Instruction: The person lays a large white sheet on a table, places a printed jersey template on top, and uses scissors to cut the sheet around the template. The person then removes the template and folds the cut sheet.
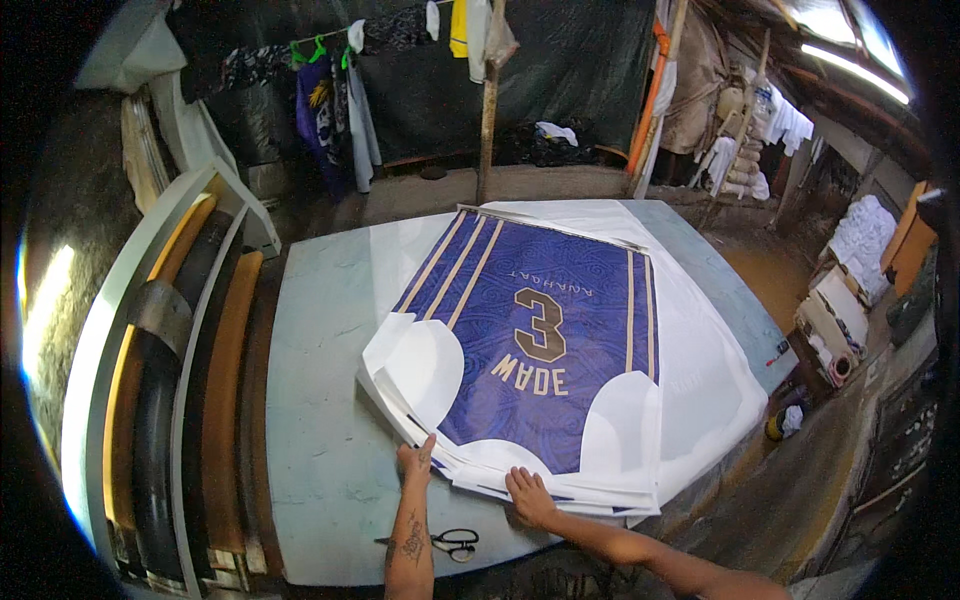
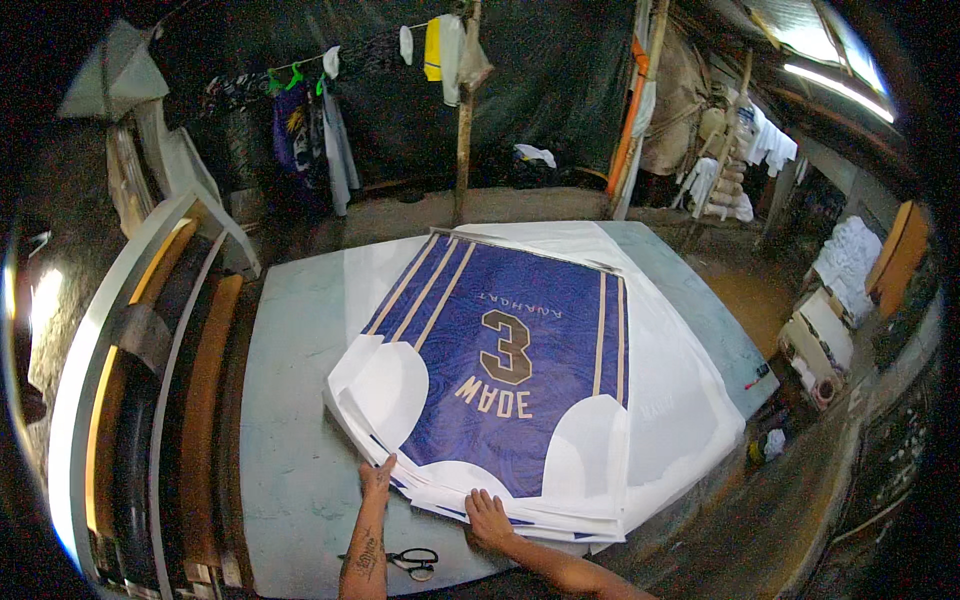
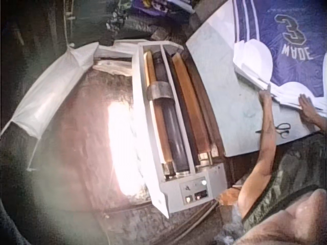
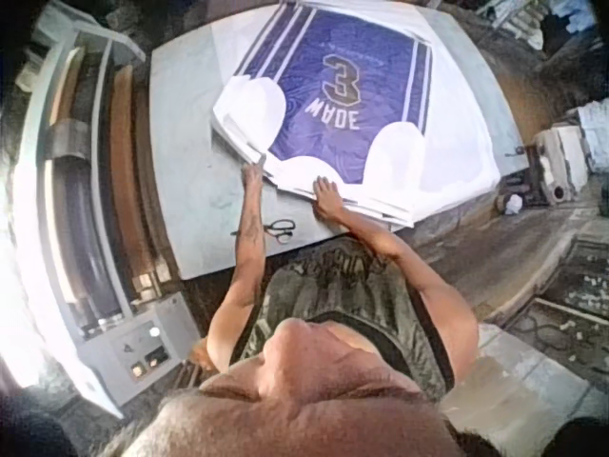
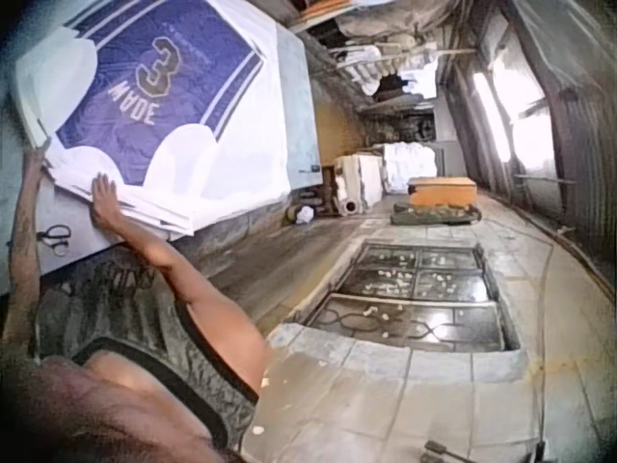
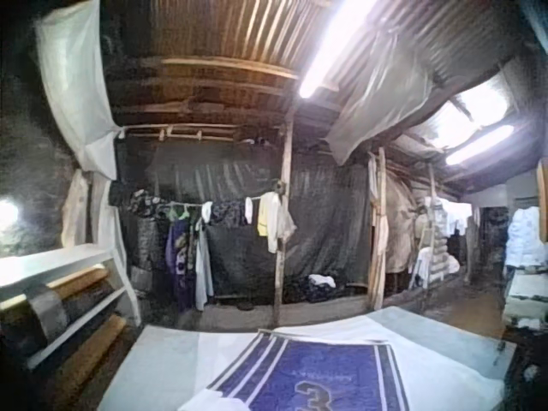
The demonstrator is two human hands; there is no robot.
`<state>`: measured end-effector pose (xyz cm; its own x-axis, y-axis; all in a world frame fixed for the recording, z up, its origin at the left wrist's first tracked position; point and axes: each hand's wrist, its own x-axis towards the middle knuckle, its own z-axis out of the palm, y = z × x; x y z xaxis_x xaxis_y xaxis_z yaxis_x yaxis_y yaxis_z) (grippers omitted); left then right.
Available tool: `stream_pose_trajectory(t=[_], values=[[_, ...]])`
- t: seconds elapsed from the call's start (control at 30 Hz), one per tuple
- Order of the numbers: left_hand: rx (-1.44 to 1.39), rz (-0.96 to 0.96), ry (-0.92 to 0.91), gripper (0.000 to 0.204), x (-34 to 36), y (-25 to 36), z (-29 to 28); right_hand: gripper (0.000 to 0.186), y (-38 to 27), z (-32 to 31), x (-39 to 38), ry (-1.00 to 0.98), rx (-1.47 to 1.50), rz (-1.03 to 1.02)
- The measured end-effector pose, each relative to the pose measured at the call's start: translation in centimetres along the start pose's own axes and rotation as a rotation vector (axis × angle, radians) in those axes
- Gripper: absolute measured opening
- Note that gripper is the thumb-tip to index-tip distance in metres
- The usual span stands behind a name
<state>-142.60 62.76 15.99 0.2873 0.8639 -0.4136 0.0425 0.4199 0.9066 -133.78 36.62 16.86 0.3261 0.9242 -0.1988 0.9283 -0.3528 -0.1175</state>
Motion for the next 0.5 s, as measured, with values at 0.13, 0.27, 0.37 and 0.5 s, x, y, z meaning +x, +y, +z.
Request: stream_pose_trajectory(t=[0.13, 0.27, 0.37, 0.5], values=[[-0.156, 0.001, 0.077, 0.061, 0.6, -0.5, 0.7, 0.058, 0.7, 0.8, 0.3, 0.075, 0.188, 0.053], [0.222, 0.044, 0.131, 0.06, 0.2, -1.8, 1.9, 0.088, 0.2, 0.0, 0.3, 0.032, 0.161, 0.063], [0.165, -0.052, 0.19, 0.054, -0.7, -1.8, 2.1, 0.089, -1.4, -1.5, 0.8, 0.019, 0.094, 0.07], [-0.172, 0.11, -0.008, 0.05, -1.3, -0.4, 2.4, 0.082, -3.3, -3.1, 3.3, 0.196, 0.078, 0.005]])
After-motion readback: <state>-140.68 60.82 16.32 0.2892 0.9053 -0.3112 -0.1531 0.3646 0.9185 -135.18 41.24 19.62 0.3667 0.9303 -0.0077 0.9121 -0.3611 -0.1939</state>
